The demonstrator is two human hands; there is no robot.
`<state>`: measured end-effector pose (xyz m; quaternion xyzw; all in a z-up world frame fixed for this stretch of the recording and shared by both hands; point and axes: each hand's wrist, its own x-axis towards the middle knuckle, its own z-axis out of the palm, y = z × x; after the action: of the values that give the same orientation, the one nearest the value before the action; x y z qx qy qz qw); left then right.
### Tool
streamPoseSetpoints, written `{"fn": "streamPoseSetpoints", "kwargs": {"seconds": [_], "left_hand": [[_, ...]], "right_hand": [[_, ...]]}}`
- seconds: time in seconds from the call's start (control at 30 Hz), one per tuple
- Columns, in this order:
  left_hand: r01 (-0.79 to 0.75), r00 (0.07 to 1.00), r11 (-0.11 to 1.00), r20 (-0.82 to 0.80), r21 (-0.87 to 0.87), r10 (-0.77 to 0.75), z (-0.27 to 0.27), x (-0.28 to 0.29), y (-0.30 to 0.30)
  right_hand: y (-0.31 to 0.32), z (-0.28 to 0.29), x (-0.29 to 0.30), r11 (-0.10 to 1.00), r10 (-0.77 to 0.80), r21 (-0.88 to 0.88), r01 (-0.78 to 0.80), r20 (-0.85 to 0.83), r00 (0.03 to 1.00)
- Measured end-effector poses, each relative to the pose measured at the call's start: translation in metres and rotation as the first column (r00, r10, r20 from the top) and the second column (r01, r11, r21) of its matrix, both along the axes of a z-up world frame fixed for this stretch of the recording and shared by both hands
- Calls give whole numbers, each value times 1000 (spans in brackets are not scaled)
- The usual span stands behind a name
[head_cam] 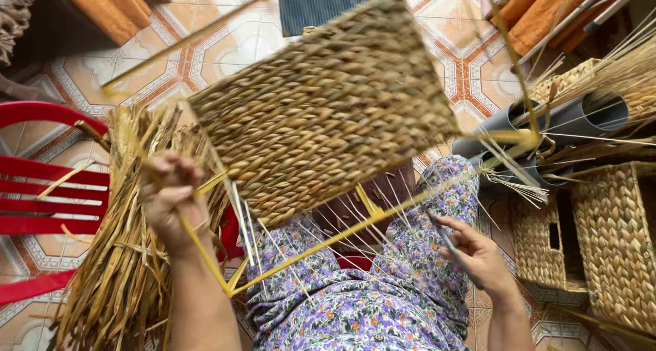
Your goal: The person weaves dried plant fibers into a rectangular basket frame resting on their lap. They use scissors to trim excess fibers along the edges and continue weaving the sides of the basket.
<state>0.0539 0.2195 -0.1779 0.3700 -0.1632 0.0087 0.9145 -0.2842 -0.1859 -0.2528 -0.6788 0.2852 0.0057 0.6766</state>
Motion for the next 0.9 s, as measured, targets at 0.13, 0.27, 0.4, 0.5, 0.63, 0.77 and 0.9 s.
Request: {"fn": "streamPoseSetpoints", "kwargs": {"seconds": [0.13, 0.27, 0.4, 0.5, 0.63, 0.77, 0.9], "left_hand": [[-92, 996, 995, -5, -28, 92, -12, -10, 30], [-185, 982, 982, -37, -44, 184, -20, -24, 60], [-227, 972, 970, -89, -83, 219, -21, -26, 74], [-282, 951, 953, -167, -109, 262, -25, -30, 78], [-233, 969, 968, -108, -91, 223, -32, -32, 80], [-234, 971, 969, -61, -83, 230, -35, -38, 71], [-280, 959, 958, -71, -63, 275, -28, -48, 64]], "right_hand": [[-25, -6, -4, 964, -264, 28, 264, -2, 964], [-37, -14, 23, 872, -489, 103, 478, 134, 862], [-42, -14, 67, 819, -569, 110, 564, 286, 771], [-54, -3, 114, 842, -470, -178, 509, 222, 854], [-84, 10, 195, 652, -126, -716, 251, 224, 966], [-119, -7, 286, 543, -108, -838, -56, -136, 985], [-138, -52, 345, 384, 107, -920, -75, -37, 994]]}}
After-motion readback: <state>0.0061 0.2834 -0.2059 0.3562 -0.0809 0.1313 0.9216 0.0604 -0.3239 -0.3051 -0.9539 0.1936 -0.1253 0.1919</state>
